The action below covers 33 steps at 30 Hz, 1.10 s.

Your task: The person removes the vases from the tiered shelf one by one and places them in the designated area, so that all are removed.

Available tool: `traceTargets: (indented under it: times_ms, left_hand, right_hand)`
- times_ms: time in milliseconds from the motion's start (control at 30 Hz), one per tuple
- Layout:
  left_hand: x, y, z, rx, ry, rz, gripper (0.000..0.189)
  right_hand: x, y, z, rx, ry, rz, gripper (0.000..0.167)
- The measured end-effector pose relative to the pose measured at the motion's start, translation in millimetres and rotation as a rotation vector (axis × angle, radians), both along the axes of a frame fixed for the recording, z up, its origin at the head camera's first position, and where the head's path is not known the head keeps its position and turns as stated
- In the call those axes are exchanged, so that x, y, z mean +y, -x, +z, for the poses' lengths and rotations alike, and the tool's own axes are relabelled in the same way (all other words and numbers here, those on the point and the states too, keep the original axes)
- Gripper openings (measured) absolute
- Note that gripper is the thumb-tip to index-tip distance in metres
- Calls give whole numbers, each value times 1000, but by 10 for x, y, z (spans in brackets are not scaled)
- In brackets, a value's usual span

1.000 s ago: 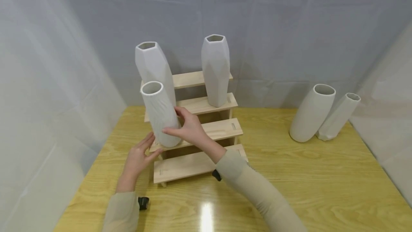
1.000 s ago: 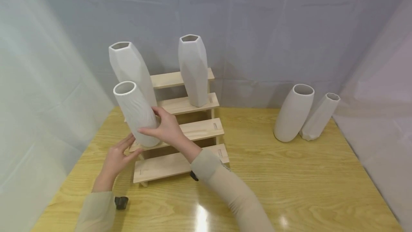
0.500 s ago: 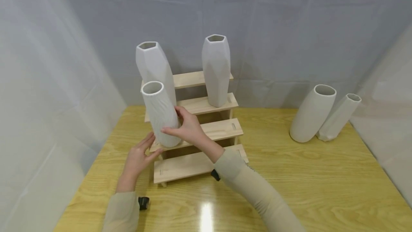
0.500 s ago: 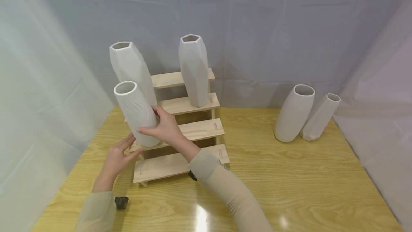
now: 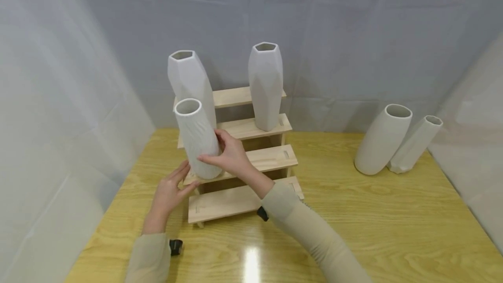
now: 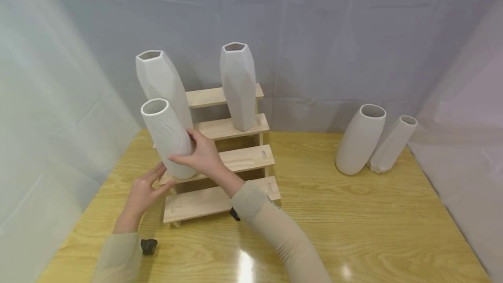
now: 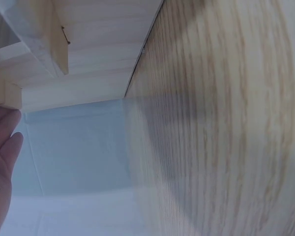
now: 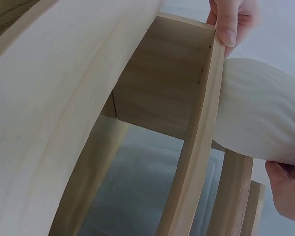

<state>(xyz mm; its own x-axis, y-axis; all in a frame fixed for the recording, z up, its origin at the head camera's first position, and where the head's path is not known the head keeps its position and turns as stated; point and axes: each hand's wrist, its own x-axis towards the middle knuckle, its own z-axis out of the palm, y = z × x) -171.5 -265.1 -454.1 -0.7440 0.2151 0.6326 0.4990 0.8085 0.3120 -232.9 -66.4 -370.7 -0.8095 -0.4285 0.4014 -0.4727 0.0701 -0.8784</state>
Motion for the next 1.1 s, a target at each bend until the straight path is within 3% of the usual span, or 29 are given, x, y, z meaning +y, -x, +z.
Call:
traceTargets:
  times_ms: [300, 500, 800, 1100]
  left_hand:
    - [-1, -1, 0, -14, 4, 9, 59]
    - [-2, -7, -5, -3, -1, 6, 58]
    - [24, -26, 20, -62, -16, 30, 59]
    - [33, -30, 21, -70, -20, 30, 61]
  right_hand:
    - [11, -49, 2, 65, 33, -38, 65]
    - [13, -65, -19, 55, 39, -54, 66]
    - [70, -125, 8, 56, 55, -93, 65]
    - [195, -134, -7, 71, 37, -132, 64]
